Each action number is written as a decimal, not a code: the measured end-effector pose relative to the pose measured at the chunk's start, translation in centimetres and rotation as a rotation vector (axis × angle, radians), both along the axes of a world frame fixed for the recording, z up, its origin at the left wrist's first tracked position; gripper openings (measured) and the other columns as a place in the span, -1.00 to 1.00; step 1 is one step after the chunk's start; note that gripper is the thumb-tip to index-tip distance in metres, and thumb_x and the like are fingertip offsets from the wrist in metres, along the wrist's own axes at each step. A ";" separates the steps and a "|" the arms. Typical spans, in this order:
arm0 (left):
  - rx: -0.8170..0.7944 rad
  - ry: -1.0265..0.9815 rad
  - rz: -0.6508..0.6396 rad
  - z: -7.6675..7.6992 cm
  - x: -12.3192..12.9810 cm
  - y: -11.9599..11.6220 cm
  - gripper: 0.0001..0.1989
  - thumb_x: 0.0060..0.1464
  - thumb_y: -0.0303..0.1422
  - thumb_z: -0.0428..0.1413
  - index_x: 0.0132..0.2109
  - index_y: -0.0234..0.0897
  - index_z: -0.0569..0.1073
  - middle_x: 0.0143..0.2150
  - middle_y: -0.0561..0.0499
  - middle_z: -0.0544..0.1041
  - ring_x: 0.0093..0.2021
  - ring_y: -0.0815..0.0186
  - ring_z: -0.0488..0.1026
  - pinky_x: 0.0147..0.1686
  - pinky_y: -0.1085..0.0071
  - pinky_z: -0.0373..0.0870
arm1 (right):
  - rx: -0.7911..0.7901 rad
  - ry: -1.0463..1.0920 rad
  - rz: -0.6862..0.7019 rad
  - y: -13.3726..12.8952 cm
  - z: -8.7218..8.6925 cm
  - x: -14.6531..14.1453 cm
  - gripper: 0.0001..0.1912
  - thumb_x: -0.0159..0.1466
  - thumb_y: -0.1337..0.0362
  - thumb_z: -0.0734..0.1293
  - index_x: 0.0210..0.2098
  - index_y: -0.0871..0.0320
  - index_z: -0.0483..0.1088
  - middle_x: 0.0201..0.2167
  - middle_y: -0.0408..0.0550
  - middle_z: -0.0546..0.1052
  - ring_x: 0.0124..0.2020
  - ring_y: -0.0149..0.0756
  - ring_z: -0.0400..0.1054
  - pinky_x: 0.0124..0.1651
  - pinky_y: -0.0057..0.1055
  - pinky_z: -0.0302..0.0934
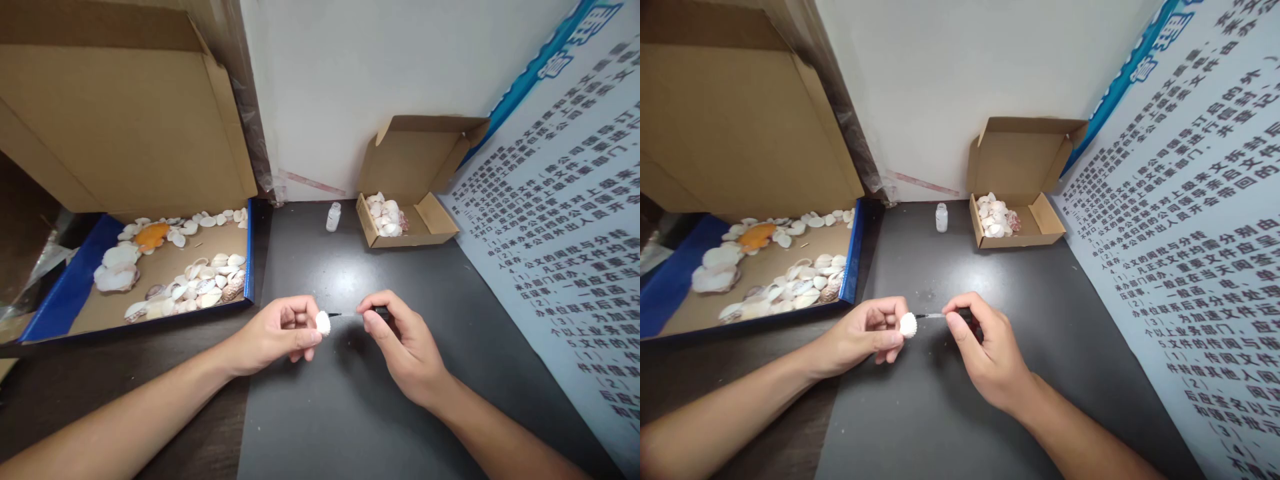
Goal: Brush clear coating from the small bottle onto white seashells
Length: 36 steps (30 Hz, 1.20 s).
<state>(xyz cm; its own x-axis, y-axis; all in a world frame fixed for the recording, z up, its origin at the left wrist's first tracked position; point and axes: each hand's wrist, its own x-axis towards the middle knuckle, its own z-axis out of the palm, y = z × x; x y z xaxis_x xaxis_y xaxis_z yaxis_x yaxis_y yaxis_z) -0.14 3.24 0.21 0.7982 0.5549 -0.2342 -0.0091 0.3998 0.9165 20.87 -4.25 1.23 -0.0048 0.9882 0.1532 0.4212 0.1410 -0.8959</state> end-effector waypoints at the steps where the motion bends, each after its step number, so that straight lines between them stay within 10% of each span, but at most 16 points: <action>1: -0.001 0.008 0.000 0.0 0.0 0.0 -0.69 0.04 -0.20 0.26 -0.35 -0.31 0.33 -0.57 0.13 0.40 -0.58 0.50 0.26 -0.59 0.59 0.17 | 0.005 0.021 0.017 -0.1 -0.1 0.0 -0.83 0.40 0.23 0.18 -0.22 0.11 0.37 -0.51 -0.20 0.38 -0.55 -0.42 0.23 -0.47 -0.48 0.16; 36: 0.017 0.036 0.027 0.0 0.2 0.1 -0.68 0.02 -0.18 0.27 -0.37 -0.31 0.35 -0.59 0.20 0.24 -0.60 0.52 0.10 -0.59 0.54 -0.01 | 0.073 0.004 0.061 -0.4 0.2 0.2 -0.85 0.42 0.28 0.18 -0.20 0.07 0.38 -0.45 -0.18 0.42 -0.48 -0.40 0.29 -0.41 -0.48 0.18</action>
<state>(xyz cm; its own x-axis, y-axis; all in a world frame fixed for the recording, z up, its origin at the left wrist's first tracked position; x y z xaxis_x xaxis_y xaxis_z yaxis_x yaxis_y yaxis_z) 0.01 3.33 0.19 0.7741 0.5803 -0.2530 0.0140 0.3839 0.9233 21.05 -4.64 1.46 -0.0634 0.9723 0.2250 0.4063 0.2311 -0.8840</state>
